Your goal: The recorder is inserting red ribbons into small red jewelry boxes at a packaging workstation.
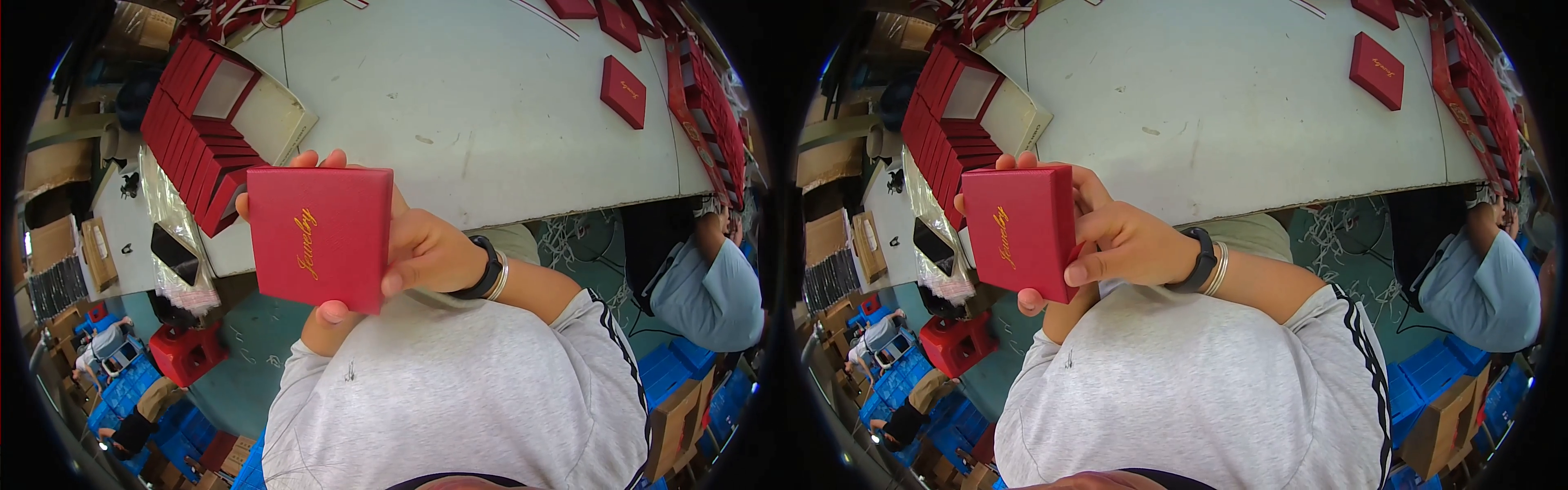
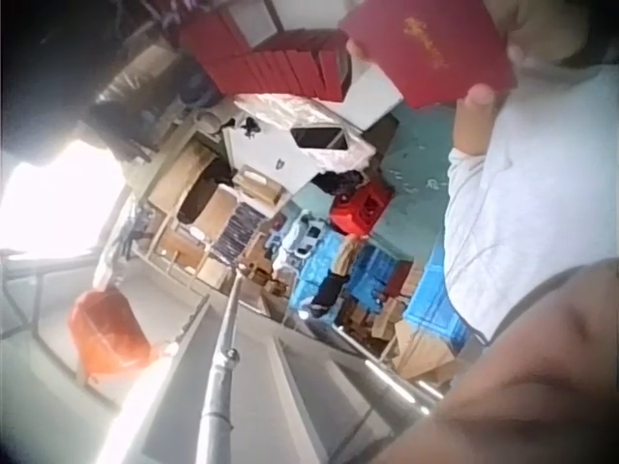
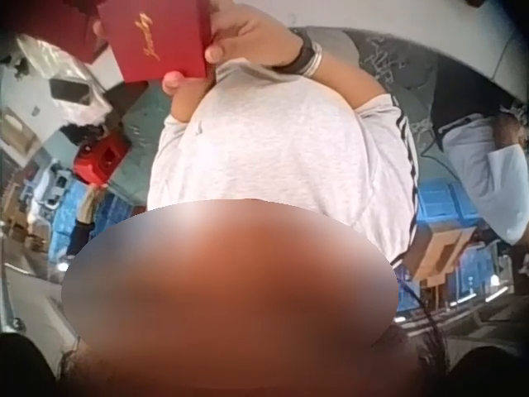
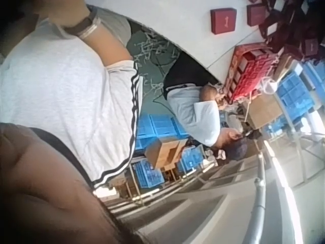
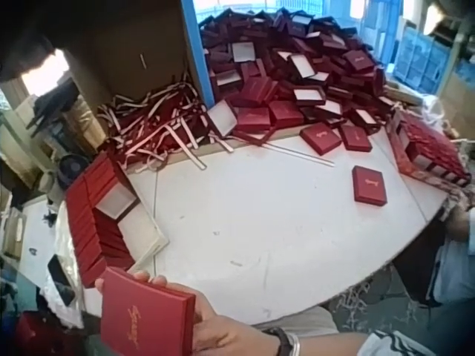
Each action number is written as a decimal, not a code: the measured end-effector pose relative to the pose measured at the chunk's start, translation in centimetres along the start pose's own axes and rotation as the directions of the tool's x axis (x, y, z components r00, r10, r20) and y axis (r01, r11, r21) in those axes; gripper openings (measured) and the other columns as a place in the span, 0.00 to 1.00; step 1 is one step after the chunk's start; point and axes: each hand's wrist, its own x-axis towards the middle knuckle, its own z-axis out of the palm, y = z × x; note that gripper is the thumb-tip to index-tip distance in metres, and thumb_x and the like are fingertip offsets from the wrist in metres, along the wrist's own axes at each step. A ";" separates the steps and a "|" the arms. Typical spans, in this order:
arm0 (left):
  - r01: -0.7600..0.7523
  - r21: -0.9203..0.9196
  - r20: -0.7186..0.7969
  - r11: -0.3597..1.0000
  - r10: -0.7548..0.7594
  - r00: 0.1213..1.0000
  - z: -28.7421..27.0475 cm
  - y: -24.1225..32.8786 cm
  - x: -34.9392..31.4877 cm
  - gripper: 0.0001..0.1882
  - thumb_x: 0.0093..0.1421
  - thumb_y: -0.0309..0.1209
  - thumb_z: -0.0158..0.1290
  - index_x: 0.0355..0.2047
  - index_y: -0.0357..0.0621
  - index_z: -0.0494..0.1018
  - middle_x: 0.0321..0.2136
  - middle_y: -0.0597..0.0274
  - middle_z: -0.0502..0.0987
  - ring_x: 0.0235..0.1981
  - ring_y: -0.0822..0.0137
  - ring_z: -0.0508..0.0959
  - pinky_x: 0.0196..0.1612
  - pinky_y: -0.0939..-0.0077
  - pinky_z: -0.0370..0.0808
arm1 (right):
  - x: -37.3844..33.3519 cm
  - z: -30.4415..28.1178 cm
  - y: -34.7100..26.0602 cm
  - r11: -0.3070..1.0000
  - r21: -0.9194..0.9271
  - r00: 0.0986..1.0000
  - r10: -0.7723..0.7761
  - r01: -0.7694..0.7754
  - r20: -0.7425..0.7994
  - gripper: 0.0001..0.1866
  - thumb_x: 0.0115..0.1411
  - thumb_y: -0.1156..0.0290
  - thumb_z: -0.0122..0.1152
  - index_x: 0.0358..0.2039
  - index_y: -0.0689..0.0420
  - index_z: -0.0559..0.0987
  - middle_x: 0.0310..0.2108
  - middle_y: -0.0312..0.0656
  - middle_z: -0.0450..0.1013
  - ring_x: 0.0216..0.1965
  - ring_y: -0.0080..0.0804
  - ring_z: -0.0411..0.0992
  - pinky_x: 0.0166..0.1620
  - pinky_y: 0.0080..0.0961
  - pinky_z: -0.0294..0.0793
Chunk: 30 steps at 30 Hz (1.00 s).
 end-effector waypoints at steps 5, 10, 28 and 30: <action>-0.023 -0.044 0.013 0.999 0.023 1.000 0.1 -0.7 0.3 0.56 0.31 0.50 0.69 0.59 0.56 0.50 0.56 0.46 0.55 0.57 0.51 0.63 0.57 0.58 0.65 | -0.3 -0.5 0.6 0.999 -0.012 0.999 -0.041 0.041 -0.030 0.15 0.57 0.60 0.59 0.31 0.61 0.79 0.52 0.40 0.57 0.53 0.30 0.55 0.54 0.30 0.58; 0.022 0.027 -0.078 0.999 -0.020 0.997 0.1 -0.7 0.0 0.55 0.31 0.47 0.68 0.59 0.57 0.50 0.56 0.45 0.54 0.57 0.50 0.61 0.54 0.56 0.70 | -0.7 -0.8 0.1 1.000 -0.001 0.999 0.011 -0.011 -0.047 0.22 0.61 0.54 0.53 0.33 0.64 0.78 0.50 0.37 0.65 0.46 0.23 0.65 0.49 0.25 0.64; -0.027 0.347 -0.269 0.938 0.127 0.955 -7.3 -0.7 1.0 0.27 0.68 0.44 0.31 0.33 0.35 0.73 0.49 0.45 0.68 0.54 0.50 0.67 0.54 0.57 0.66 | 4.2 -0.2 -2.9 0.974 -0.081 0.877 -0.227 0.213 -0.423 0.16 0.58 0.72 0.58 0.46 0.61 0.71 0.45 0.41 0.68 0.45 0.29 0.66 0.51 0.28 0.62; -0.059 0.492 -0.231 0.868 0.196 0.953 -8.7 0.8 -0.1 0.26 0.67 0.44 0.34 0.32 0.32 0.73 0.40 0.44 0.74 0.42 0.53 0.74 0.46 0.62 0.72 | 6.9 -1.7 -4.2 0.972 -0.023 0.903 -0.225 0.233 -0.366 0.15 0.60 0.73 0.54 0.47 0.60 0.69 0.38 0.41 0.72 0.36 0.28 0.70 0.43 0.25 0.68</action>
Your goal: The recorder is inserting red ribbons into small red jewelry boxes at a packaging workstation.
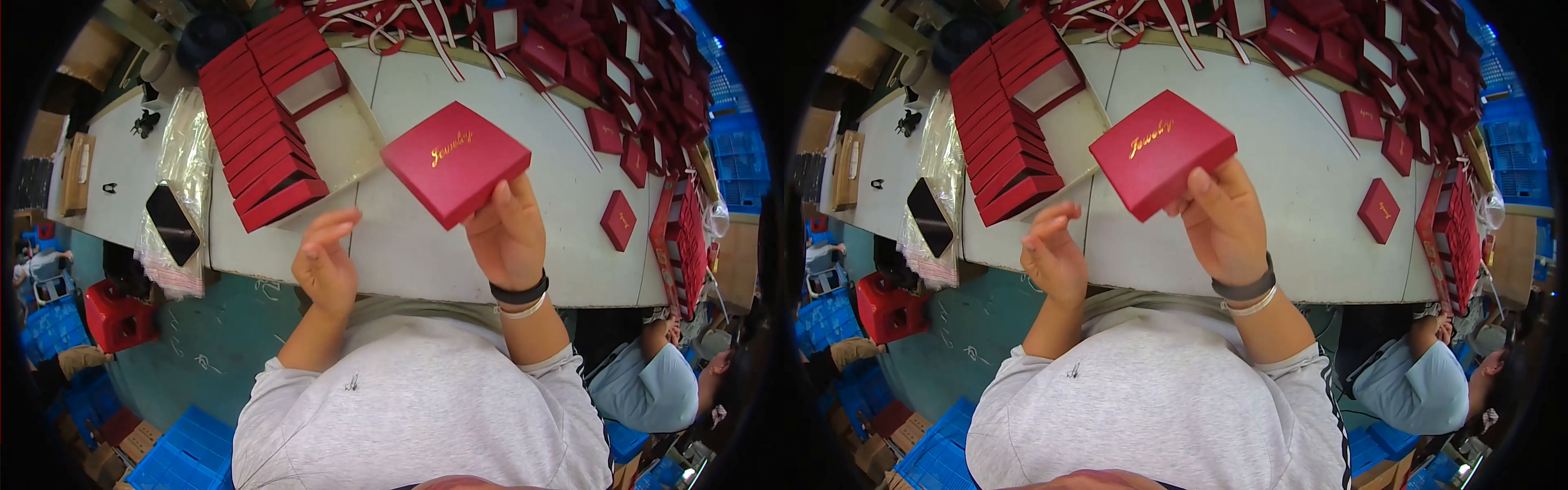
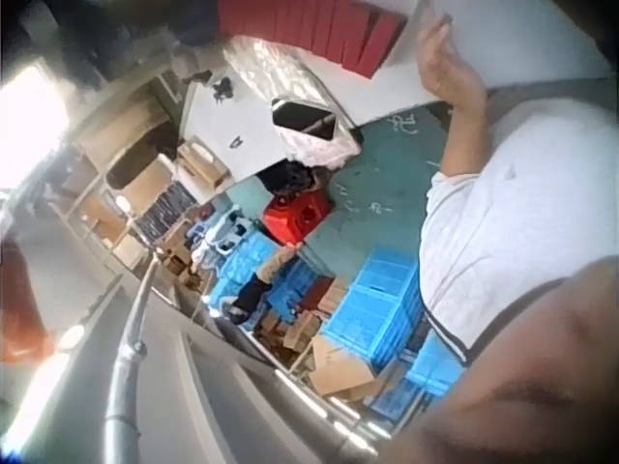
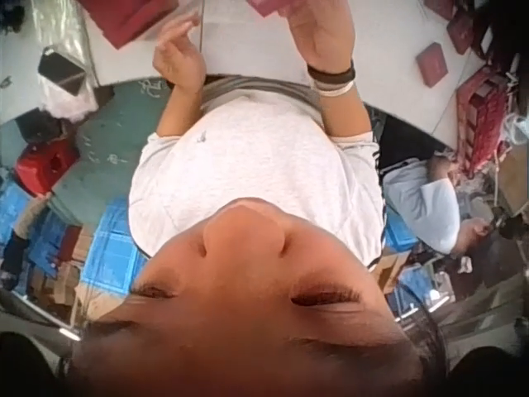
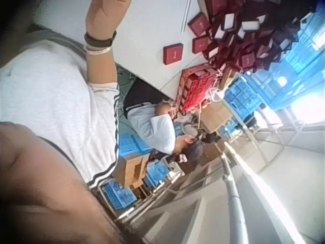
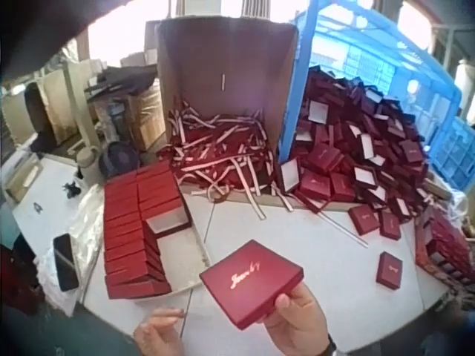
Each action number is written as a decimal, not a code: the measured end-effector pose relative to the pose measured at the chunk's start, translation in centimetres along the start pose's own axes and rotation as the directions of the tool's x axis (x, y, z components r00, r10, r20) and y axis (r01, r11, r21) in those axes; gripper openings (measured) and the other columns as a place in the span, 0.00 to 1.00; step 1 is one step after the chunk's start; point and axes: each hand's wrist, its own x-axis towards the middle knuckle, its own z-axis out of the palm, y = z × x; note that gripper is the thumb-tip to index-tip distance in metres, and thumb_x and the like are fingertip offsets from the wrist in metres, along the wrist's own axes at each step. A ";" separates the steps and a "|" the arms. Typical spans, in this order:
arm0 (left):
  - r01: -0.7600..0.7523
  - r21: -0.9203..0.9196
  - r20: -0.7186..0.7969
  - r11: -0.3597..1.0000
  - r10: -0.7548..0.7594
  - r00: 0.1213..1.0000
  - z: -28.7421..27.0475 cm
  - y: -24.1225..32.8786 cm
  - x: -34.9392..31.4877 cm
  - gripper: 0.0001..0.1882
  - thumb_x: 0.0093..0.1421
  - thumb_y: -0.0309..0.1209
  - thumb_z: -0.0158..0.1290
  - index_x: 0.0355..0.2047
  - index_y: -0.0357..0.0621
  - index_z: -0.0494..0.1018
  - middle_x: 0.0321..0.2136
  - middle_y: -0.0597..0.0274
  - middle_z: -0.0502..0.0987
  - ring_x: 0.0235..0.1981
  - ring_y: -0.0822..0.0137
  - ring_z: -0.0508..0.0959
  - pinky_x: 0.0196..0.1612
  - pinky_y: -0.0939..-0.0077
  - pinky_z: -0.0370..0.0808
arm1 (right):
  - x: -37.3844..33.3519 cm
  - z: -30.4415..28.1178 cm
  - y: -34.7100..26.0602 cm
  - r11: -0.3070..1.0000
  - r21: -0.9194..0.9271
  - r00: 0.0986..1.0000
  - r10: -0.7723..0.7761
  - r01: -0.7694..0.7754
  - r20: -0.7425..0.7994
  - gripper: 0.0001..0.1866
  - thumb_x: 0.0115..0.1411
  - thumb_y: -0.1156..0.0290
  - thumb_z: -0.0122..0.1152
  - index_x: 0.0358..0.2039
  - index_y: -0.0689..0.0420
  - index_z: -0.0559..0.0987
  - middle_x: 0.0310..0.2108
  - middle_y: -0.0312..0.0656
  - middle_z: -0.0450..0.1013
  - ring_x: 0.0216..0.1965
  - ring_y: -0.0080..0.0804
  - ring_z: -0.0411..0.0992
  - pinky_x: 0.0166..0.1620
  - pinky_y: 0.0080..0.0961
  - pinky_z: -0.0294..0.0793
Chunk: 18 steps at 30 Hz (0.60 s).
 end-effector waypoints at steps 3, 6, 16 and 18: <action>-0.048 0.071 0.119 0.996 0.040 0.992 -2.7 1.2 -0.3 0.23 0.67 0.39 0.37 0.29 0.31 0.73 0.30 0.47 0.76 0.29 0.58 0.75 0.35 0.68 0.72 | 4.9 2.1 0.4 0.990 -0.142 0.997 0.018 -0.007 0.078 0.11 0.60 0.72 0.54 0.43 0.61 0.71 0.35 0.41 0.74 0.32 0.27 0.72 0.37 0.23 0.70; -0.092 0.291 0.198 0.952 0.034 0.980 -4.9 2.4 -0.3 0.22 0.66 0.39 0.38 0.26 0.32 0.71 0.23 0.47 0.74 0.24 0.61 0.72 0.29 0.70 0.69 | 9.5 4.1 3.3 0.947 -0.312 0.997 0.080 -0.077 -0.003 0.09 0.60 0.69 0.56 0.38 0.60 0.72 0.31 0.40 0.75 0.29 0.27 0.74 0.34 0.20 0.71; -0.067 0.482 0.118 0.873 0.011 0.993 -9.9 2.3 1.7 0.17 0.63 0.31 0.40 0.25 0.31 0.73 0.21 0.51 0.76 0.23 0.61 0.75 0.30 0.72 0.71 | 15.1 6.4 10.4 0.898 -0.379 0.974 0.191 -0.224 -0.121 0.08 0.59 0.68 0.57 0.29 0.59 0.71 0.27 0.41 0.75 0.28 0.27 0.75 0.32 0.17 0.73; 0.021 0.473 0.075 0.881 -0.064 0.995 -10.0 2.6 1.5 0.15 0.61 0.30 0.42 0.25 0.33 0.73 0.22 0.52 0.76 0.25 0.62 0.75 0.31 0.73 0.71 | 15.1 7.4 11.0 0.916 -0.347 0.977 0.165 -0.203 -0.136 0.09 0.59 0.68 0.58 0.29 0.59 0.70 0.27 0.41 0.75 0.28 0.27 0.75 0.32 0.18 0.73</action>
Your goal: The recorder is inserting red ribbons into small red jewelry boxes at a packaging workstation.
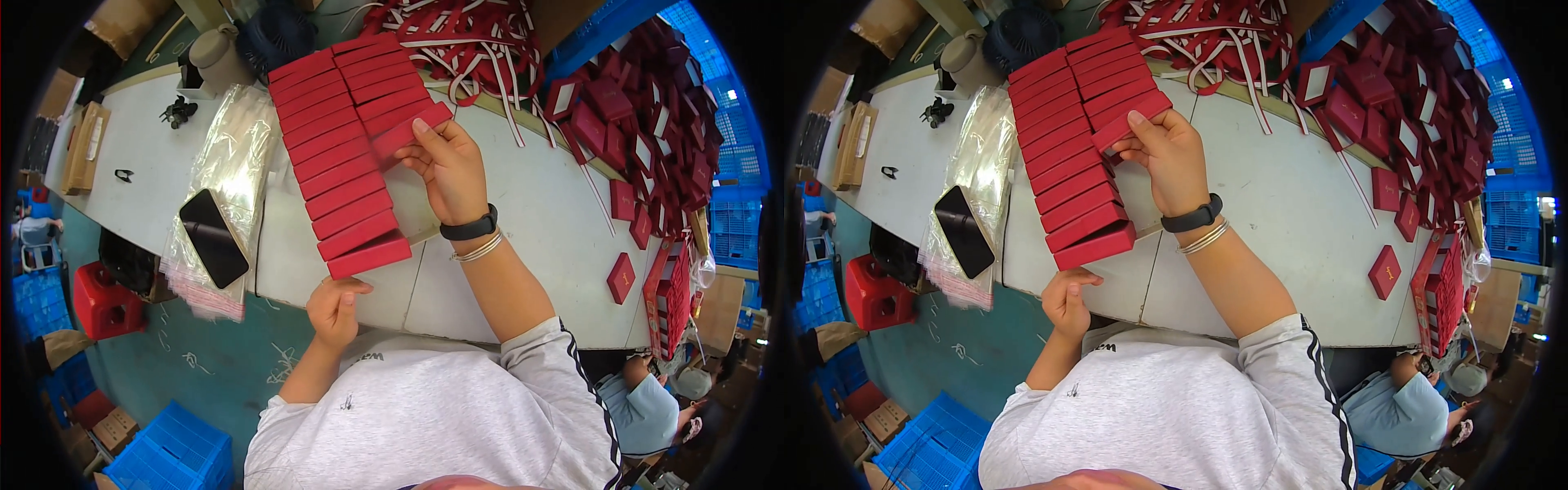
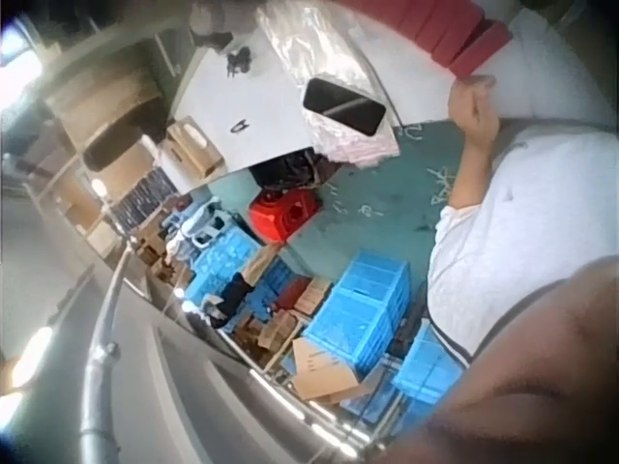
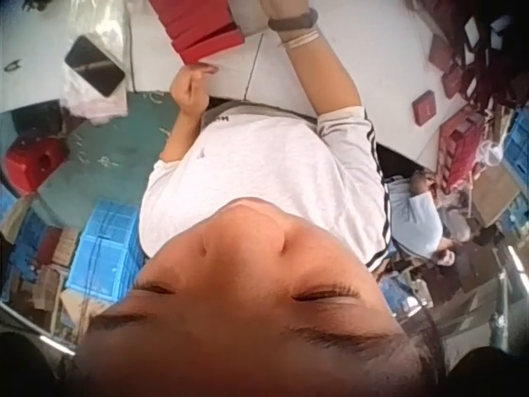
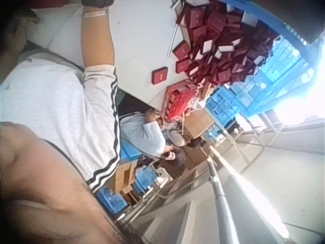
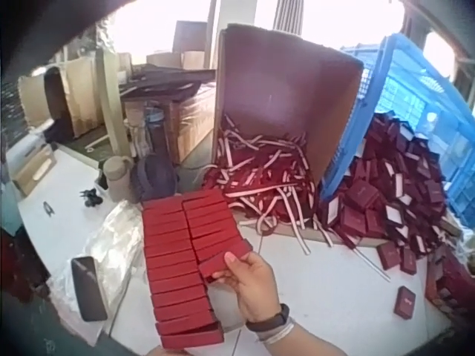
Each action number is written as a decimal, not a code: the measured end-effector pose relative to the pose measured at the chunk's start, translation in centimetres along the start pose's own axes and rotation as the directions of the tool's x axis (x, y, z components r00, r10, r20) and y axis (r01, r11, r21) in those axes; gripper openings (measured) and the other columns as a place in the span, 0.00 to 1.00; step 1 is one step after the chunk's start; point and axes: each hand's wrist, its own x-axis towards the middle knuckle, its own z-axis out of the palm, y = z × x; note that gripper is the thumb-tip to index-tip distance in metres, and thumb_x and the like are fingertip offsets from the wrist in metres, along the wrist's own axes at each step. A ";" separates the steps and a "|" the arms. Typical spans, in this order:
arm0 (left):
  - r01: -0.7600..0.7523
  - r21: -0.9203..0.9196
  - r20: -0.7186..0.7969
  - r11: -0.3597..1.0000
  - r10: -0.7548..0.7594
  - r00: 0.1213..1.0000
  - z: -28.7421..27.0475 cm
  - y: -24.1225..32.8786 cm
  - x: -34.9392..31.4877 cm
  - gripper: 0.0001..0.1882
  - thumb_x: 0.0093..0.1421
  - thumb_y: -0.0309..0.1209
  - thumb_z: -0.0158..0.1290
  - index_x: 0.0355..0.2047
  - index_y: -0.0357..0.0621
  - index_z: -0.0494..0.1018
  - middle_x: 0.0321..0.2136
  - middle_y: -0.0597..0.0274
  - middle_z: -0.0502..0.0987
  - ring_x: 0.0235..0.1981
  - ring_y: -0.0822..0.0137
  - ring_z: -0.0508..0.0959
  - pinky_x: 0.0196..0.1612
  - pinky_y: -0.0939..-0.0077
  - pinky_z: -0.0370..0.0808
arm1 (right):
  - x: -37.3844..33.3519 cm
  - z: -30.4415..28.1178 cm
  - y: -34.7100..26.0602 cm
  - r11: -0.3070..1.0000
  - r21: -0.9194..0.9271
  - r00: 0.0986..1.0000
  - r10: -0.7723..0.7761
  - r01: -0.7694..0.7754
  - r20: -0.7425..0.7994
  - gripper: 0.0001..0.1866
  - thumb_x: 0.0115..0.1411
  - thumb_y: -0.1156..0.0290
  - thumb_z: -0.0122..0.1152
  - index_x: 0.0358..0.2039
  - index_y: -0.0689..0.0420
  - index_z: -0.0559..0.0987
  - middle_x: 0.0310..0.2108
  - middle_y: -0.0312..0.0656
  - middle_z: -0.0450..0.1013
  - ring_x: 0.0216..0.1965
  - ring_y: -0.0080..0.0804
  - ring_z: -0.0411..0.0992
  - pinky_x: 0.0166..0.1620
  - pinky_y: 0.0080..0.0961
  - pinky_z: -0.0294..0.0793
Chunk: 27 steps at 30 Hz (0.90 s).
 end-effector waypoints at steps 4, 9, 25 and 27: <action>0.150 -0.077 0.018 0.986 -0.149 0.989 -0.1 0.1 0.4 0.12 0.59 0.29 0.44 0.26 0.34 0.74 0.25 0.54 0.77 0.27 0.62 0.76 0.33 0.73 0.71 | 1.0 -0.5 1.9 1.000 -0.006 0.999 0.004 -0.005 -0.044 0.07 0.59 0.70 0.57 0.30 0.56 0.70 0.27 0.36 0.72 0.28 0.28 0.74 0.34 0.20 0.72; 0.191 -0.093 0.066 0.977 -0.186 0.980 -0.5 0.0 0.7 0.12 0.59 0.29 0.45 0.27 0.34 0.75 0.25 0.54 0.77 0.28 0.61 0.76 0.34 0.73 0.71 | 1.1 -0.6 3.4 0.997 0.074 0.995 -0.030 0.037 -0.098 0.07 0.60 0.69 0.57 0.30 0.56 0.69 0.28 0.36 0.72 0.30 0.28 0.74 0.36 0.21 0.72; 0.178 -0.005 0.096 0.984 -0.176 0.980 -0.4 -0.1 0.9 0.13 0.59 0.33 0.46 0.25 0.36 0.74 0.24 0.55 0.76 0.26 0.61 0.76 0.32 0.73 0.71 | -0.8 -3.8 -0.2 0.939 -0.170 0.940 0.321 -0.299 0.115 0.14 0.62 0.65 0.53 0.43 0.61 0.73 0.39 0.40 0.74 0.40 0.27 0.72 0.44 0.23 0.69; 0.172 0.016 0.102 0.985 -0.173 0.980 -0.6 -0.6 0.5 0.14 0.59 0.33 0.46 0.25 0.36 0.74 0.24 0.55 0.76 0.26 0.61 0.76 0.31 0.73 0.71 | -0.9 -6.9 -1.8 0.938 -0.326 0.989 0.140 -0.119 0.041 0.13 0.61 0.66 0.54 0.41 0.61 0.74 0.38 0.39 0.74 0.39 0.26 0.72 0.43 0.22 0.69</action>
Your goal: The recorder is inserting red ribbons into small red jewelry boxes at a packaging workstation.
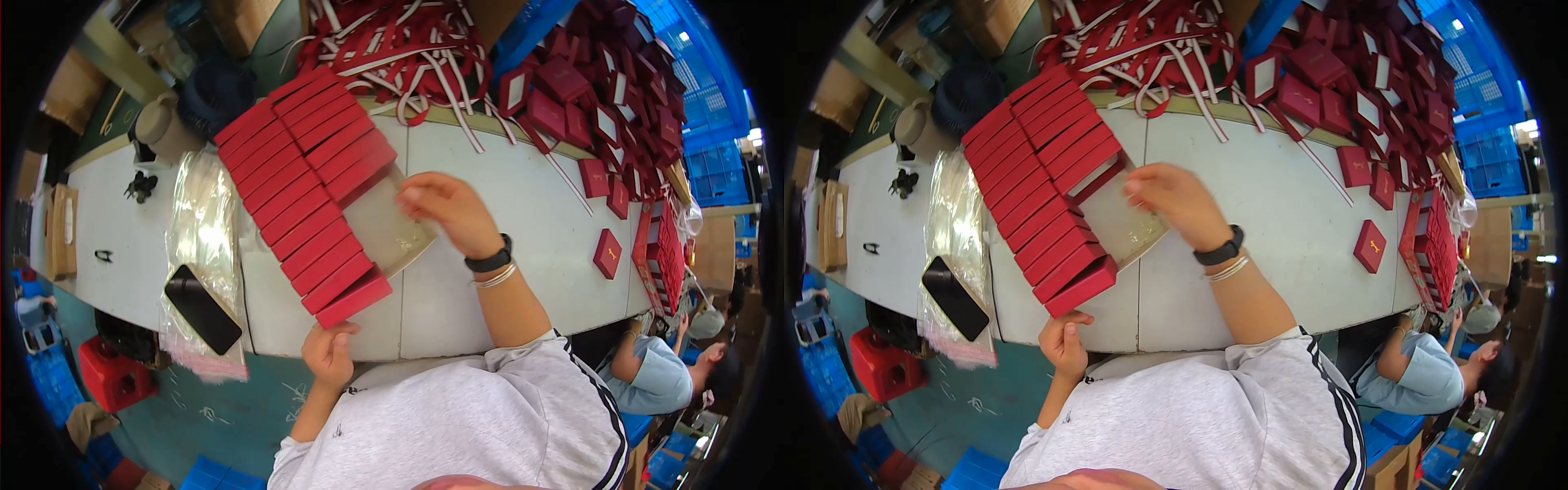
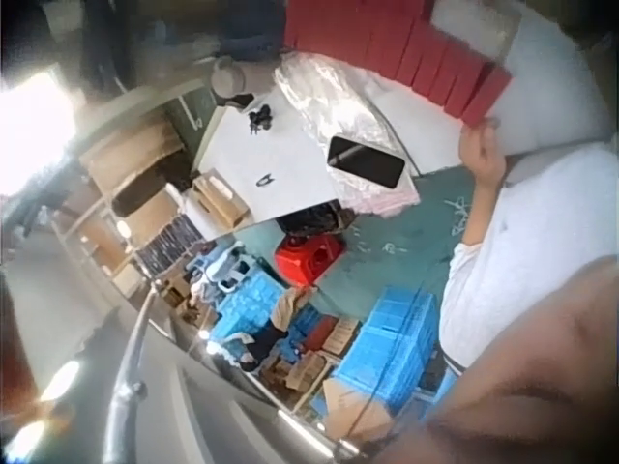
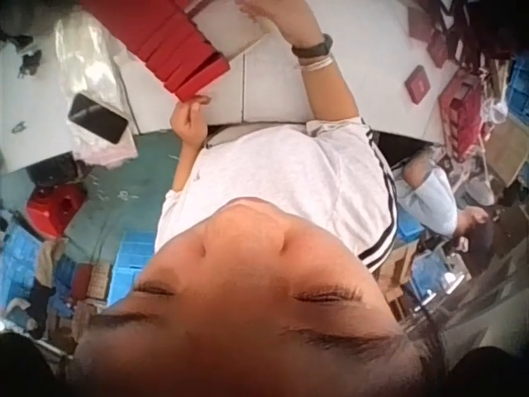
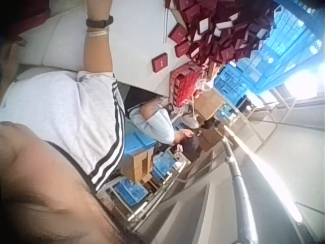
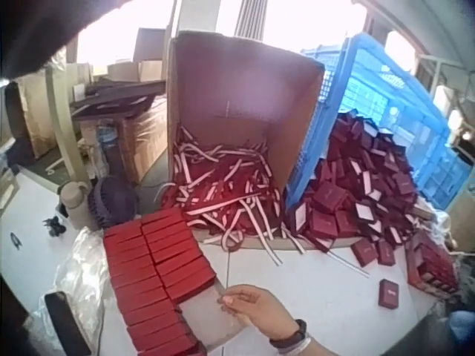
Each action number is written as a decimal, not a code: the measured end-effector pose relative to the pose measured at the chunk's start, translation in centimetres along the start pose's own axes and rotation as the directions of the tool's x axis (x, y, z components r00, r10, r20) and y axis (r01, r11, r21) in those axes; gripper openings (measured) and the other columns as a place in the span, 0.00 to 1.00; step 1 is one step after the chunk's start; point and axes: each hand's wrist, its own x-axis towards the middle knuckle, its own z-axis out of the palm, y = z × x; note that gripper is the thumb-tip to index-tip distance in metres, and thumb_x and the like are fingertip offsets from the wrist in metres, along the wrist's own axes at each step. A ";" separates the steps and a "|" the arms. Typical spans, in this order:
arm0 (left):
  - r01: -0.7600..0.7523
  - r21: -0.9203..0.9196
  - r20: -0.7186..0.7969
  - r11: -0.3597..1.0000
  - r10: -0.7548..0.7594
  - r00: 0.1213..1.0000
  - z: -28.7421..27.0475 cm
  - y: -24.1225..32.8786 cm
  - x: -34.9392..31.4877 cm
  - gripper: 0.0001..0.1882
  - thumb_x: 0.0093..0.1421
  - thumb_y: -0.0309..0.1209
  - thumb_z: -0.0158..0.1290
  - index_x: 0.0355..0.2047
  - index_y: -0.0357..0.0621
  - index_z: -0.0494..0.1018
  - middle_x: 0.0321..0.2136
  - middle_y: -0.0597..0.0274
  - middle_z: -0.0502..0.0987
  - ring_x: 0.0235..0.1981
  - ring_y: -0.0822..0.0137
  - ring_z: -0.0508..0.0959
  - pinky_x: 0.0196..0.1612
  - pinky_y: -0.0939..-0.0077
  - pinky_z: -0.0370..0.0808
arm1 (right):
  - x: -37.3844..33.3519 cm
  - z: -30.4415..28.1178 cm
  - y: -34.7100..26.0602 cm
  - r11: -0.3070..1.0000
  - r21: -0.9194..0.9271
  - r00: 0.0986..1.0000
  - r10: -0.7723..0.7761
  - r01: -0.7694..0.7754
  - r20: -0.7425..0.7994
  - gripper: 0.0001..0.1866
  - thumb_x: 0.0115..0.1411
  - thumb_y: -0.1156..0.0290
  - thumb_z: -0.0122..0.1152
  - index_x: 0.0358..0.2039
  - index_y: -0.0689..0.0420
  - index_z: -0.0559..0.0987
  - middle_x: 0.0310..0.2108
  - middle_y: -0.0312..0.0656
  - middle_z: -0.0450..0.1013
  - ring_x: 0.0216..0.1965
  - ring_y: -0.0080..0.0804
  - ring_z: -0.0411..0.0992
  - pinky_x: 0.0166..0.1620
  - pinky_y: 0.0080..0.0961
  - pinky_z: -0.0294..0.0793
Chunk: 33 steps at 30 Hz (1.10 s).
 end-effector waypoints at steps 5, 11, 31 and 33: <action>0.013 0.035 -0.014 0.999 -0.013 1.000 0.5 0.3 0.0 0.13 0.59 0.32 0.46 0.24 0.36 0.74 0.21 0.55 0.76 0.24 0.61 0.76 0.29 0.73 0.70 | 2.7 -13.8 -1.8 0.679 -0.723 0.599 -0.635 0.129 -0.488 0.12 0.53 0.67 0.62 0.36 0.59 0.77 0.33 0.42 0.74 0.36 0.32 0.72 0.39 0.24 0.70; -0.063 0.100 0.043 0.993 0.059 0.997 1.0 0.1 0.5 0.11 0.57 0.32 0.50 0.25 0.36 0.74 0.21 0.56 0.77 0.23 0.62 0.76 0.29 0.73 0.71 | 6.9 -20.8 -1.0 -0.080 -0.948 0.608 -0.783 -0.307 -0.131 0.19 0.48 0.61 0.64 0.41 0.53 0.75 0.37 0.43 0.72 0.40 0.44 0.69 0.43 0.39 0.70; 0.254 -0.436 0.323 0.863 -0.113 0.939 7.8 4.6 0.0 0.14 0.58 0.35 0.50 0.29 0.33 0.73 0.27 0.55 0.75 0.27 0.65 0.73 0.33 0.72 0.69 | -14.5 -12.9 -1.9 0.823 0.398 0.901 -0.289 0.406 -0.323 0.19 0.66 0.68 0.41 0.54 0.64 0.63 0.45 0.41 0.69 0.48 0.26 0.67 0.51 0.25 0.67; 0.380 -0.530 0.415 0.758 -0.159 0.896 10.6 5.7 0.3 0.18 0.58 0.38 0.51 0.39 0.32 0.71 0.35 0.55 0.74 0.35 0.65 0.73 0.41 0.71 0.68 | -15.1 -11.5 -0.5 0.858 0.464 0.973 -0.160 0.221 -0.167 0.19 0.66 0.68 0.42 0.54 0.64 0.62 0.44 0.40 0.69 0.46 0.26 0.69 0.49 0.24 0.69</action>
